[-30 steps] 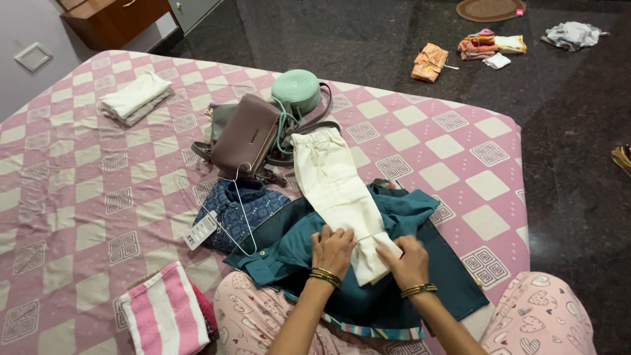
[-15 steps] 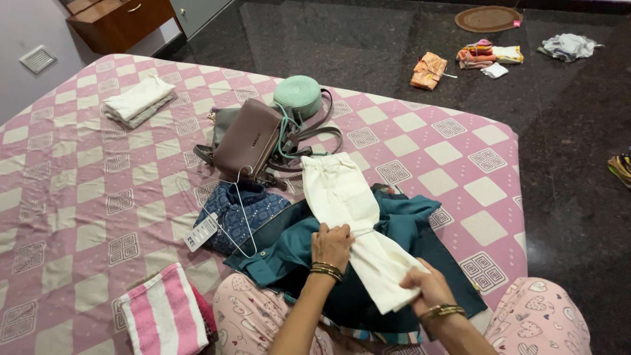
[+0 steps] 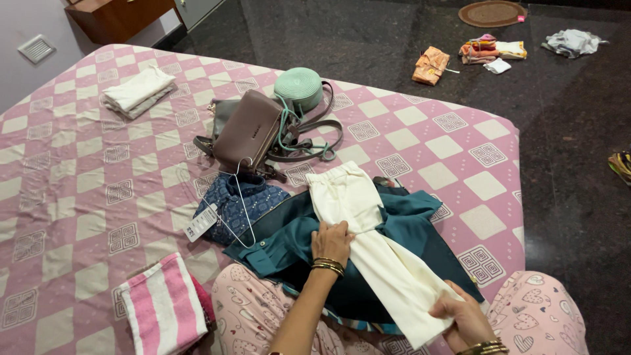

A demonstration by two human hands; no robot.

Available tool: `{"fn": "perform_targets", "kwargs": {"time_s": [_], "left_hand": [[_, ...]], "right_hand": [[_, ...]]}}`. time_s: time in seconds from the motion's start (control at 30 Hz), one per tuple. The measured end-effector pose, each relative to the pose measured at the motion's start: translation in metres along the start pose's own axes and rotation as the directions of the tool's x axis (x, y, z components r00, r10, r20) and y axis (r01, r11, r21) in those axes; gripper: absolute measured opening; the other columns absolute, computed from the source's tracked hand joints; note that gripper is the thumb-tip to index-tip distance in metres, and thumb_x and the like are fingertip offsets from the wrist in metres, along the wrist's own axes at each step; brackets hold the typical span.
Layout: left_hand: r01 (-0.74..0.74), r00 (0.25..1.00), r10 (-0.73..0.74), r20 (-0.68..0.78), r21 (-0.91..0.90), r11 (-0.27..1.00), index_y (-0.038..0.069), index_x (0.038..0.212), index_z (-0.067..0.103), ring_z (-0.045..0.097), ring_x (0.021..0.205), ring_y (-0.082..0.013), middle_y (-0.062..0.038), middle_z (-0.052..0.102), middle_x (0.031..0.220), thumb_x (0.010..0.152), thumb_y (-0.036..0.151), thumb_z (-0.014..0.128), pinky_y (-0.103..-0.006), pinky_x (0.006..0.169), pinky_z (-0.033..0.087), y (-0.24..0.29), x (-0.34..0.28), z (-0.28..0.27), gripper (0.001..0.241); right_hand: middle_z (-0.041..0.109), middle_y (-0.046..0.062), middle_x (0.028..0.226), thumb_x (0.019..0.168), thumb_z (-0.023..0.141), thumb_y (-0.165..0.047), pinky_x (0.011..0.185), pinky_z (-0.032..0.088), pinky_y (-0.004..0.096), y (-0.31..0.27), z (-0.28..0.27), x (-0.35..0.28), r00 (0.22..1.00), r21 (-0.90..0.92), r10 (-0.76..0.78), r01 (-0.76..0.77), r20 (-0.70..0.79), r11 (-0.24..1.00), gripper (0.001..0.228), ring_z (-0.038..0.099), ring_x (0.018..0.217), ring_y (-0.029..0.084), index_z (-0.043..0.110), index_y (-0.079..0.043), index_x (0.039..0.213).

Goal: The person sits on a bed and folds a teal shirt and a white cloth, then places them on a pile of other clothes and accessories.

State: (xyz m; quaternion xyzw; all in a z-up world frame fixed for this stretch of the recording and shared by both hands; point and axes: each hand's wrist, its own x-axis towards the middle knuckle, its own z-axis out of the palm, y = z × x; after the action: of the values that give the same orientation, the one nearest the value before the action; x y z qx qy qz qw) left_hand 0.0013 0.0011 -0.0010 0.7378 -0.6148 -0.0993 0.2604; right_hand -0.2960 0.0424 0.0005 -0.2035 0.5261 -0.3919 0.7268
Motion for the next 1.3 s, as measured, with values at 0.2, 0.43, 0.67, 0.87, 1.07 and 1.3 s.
{"fn": "perform_targets", "kwargs": {"time_s": [0.2,0.43,0.67,0.87,1.07,1.3], "left_hand": [[0.046,0.999,-0.046,0.011,0.013,0.999,0.015,0.089,0.066,0.057,0.103,-0.0297,-0.003,0.072,0.091,0.089,0.034,0.071,-0.0471,0.082,0.042,0.002,0.004,0.005,0.020],[-0.015,0.999,0.014,-0.043,-0.028,0.999,0.015,0.089,0.068,0.056,0.102,-0.0305,-0.003,0.071,0.092,0.086,0.032,0.074,-0.0479,0.084,0.042,-0.006,-0.004,0.004,0.018],[-0.062,0.993,0.062,-0.098,0.000,0.998,0.015,0.094,0.070,0.055,0.101,-0.0294,-0.005,0.064,0.102,0.084,0.023,0.074,-0.0460,0.082,0.042,-0.013,-0.015,-0.002,0.014],[-0.085,0.989,0.077,-0.126,-0.058,0.995,0.016,0.089,0.071,0.055,0.097,-0.0276,-0.001,0.063,0.098,0.082,0.020,0.074,-0.0457,0.078,0.042,-0.021,-0.022,-0.005,0.009],[-0.071,0.991,0.055,-0.124,-0.131,0.989,0.014,0.083,0.071,0.055,0.096,-0.0283,-0.003,0.063,0.095,0.081,0.019,0.077,-0.0441,0.077,0.042,-0.030,-0.022,0.010,0.008],[-0.012,0.995,-0.001,-0.099,-0.123,0.992,0.013,0.087,0.072,0.056,0.097,-0.0288,-0.004,0.064,0.097,0.081,0.019,0.076,-0.0444,0.077,0.044,-0.027,-0.025,0.010,0.009]], "right_hand": [[0.068,0.019,0.102,0.064,0.052,0.019,0.084,0.057,0.043,-0.003,-0.005,-0.009,0.999,-0.029,0.041,-0.041,-0.001,0.999,0.051,0.069,0.091,0.031,0.060,0.004,0.112],[0.070,0.016,0.109,0.062,0.070,-0.001,0.087,0.055,0.041,0.004,-0.014,0.028,0.986,-0.770,-0.166,0.123,0.022,0.626,0.055,0.069,0.100,0.031,0.062,-0.004,0.116],[0.078,0.011,0.098,0.079,0.073,-0.016,0.081,0.058,0.036,-0.057,0.113,0.198,0.818,-0.668,-0.511,0.537,0.264,0.516,0.030,0.074,0.090,0.024,0.074,-0.003,0.107],[0.074,0.017,0.109,0.066,0.095,-0.029,0.088,0.055,0.038,-0.067,0.209,0.282,0.968,-0.907,-0.250,0.083,-0.026,0.412,0.056,0.072,0.099,0.027,0.074,0.001,0.108],[0.076,0.017,0.103,0.064,0.092,-0.032,0.089,0.055,0.040,-0.065,0.179,0.281,0.817,-0.942,-0.500,0.335,0.287,0.007,0.051,0.071,0.098,0.034,0.073,-0.004,0.102],[0.070,0.024,0.099,0.062,0.100,-0.034,0.083,0.054,0.040,-0.038,0.195,0.300,0.877,-0.954,-0.462,0.239,0.131,0.183,0.065,0.068,0.092,0.035,0.069,0.005,0.105]]}}
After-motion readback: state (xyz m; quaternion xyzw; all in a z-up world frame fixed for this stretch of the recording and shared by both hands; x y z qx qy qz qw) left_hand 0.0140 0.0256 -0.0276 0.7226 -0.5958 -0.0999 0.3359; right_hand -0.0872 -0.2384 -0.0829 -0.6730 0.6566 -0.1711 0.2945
